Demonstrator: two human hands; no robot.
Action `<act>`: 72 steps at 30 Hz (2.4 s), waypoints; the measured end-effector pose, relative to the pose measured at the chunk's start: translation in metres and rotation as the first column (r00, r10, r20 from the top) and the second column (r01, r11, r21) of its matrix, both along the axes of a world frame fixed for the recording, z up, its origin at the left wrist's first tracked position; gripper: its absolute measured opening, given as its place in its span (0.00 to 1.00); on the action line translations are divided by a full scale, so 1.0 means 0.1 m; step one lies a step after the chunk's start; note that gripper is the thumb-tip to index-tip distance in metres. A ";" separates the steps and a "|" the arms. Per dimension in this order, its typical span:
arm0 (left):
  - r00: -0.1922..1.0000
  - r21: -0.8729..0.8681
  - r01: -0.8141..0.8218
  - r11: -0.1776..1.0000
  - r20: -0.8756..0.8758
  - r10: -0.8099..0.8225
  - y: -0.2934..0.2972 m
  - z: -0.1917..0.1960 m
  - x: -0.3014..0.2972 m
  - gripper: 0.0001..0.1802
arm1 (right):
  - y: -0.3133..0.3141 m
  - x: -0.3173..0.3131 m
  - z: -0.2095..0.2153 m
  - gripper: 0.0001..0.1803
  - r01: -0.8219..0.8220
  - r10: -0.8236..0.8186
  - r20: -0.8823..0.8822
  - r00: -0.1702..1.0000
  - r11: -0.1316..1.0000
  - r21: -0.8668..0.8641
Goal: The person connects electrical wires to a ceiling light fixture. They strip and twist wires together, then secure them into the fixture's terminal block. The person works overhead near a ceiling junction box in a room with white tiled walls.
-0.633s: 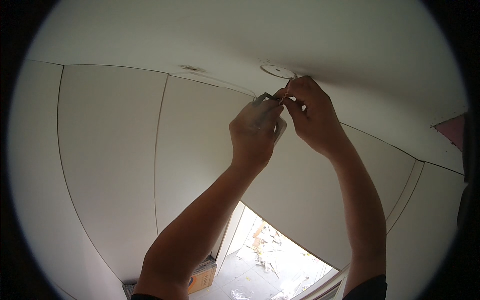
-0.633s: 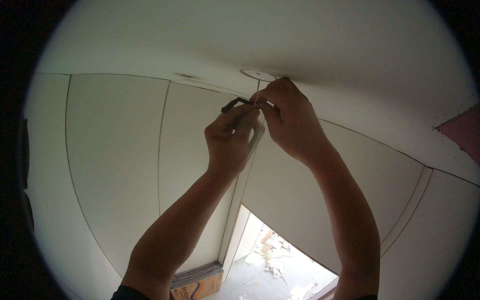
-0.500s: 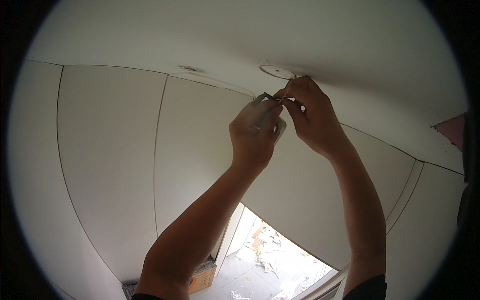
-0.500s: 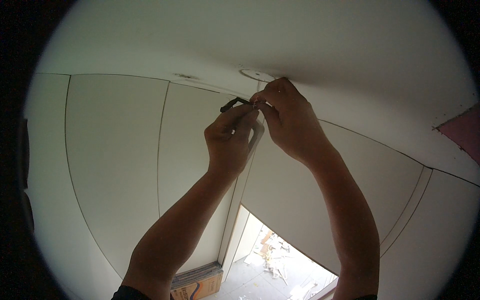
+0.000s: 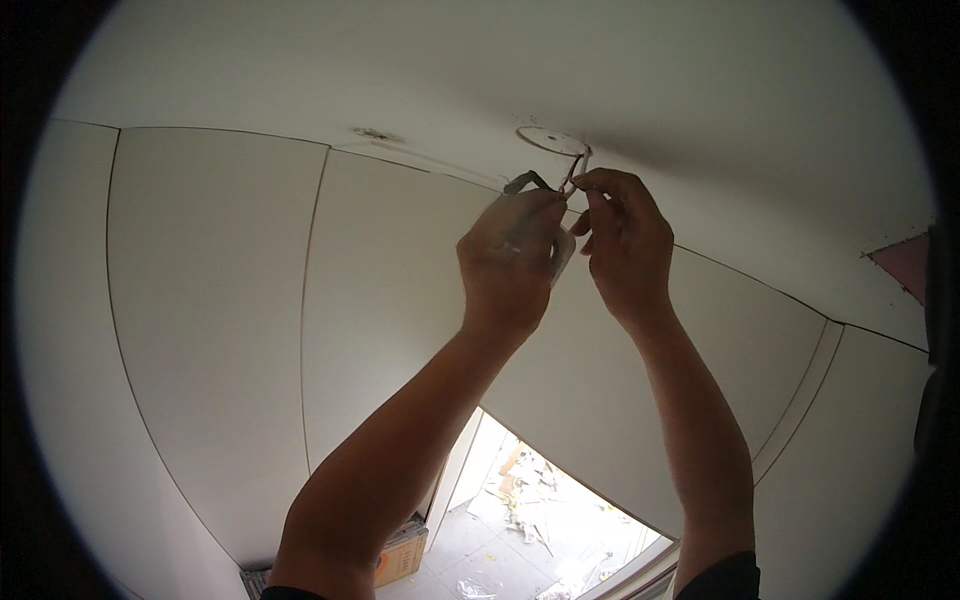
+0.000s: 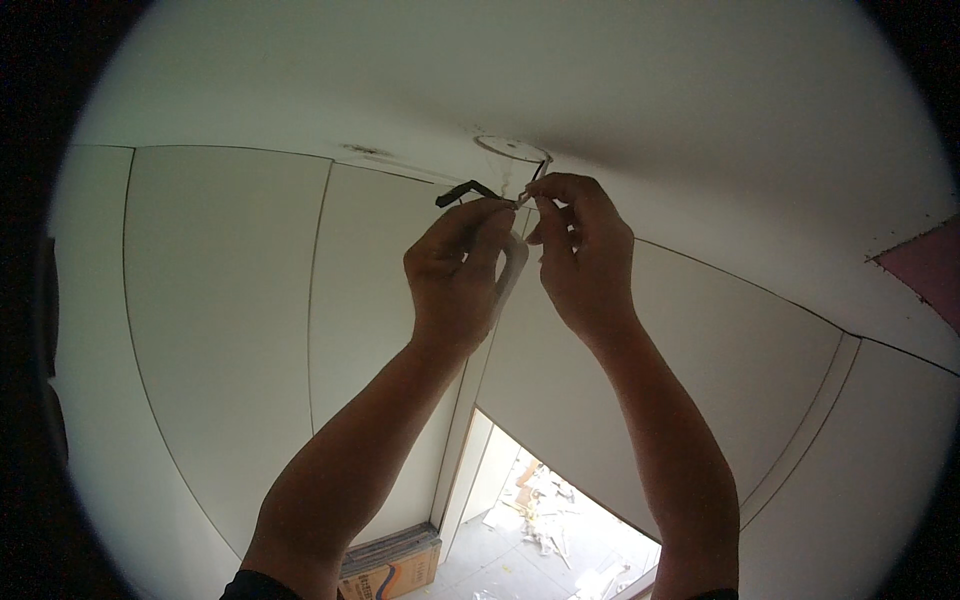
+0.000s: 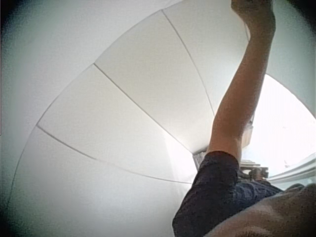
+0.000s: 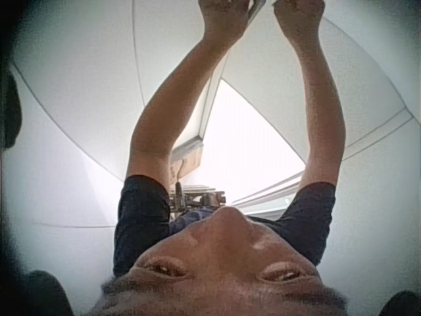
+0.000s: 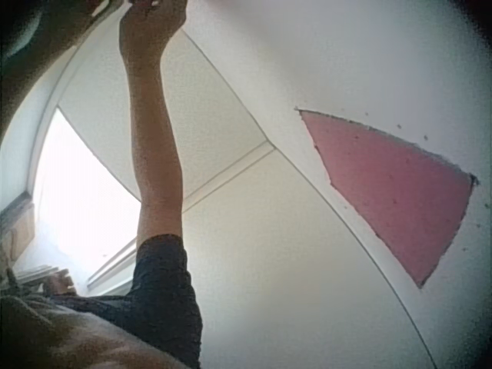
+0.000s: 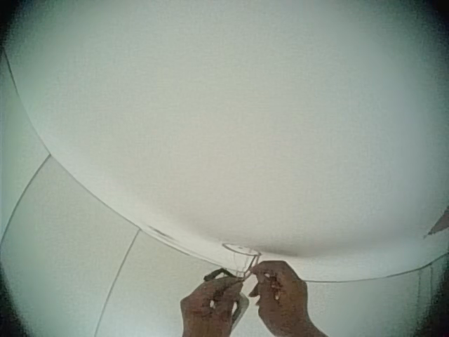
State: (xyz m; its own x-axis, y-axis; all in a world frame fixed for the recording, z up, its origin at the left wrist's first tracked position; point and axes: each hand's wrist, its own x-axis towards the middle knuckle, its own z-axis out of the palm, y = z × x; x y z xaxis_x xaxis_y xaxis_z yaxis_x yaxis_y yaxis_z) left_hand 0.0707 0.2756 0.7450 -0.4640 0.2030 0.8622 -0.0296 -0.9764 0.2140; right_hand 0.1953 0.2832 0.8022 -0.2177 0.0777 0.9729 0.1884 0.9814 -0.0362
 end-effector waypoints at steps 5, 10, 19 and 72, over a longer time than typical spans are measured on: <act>0.984 0.014 -0.168 0.986 -0.055 0.168 0.01 -0.02 0.03 0.08 | 0.06 0.06 -0.05 0.08 0.013 -0.015 0.022 1.000 0.994 0.108; 0.965 0.023 -0.250 0.968 -0.078 0.251 0.02 -0.04 0.02 0.08 | 0.12 0.04 0.00 0.09 0.039 -0.054 0.071 0.996 0.980 0.197; 0.990 0.027 -0.142 0.990 0.026 0.141 0.15 -0.05 0.02 0.09 | 0.08 -0.04 0.17 0.05 0.115 -0.152 0.124 0.981 0.958 0.262; 0.822 0.222 -0.548 0.807 -0.037 0.569 0.06 0.04 0.07 0.07 | 0.12 0.27 -0.03 0.15 -0.082 0.066 0.111 0.992 0.986 0.148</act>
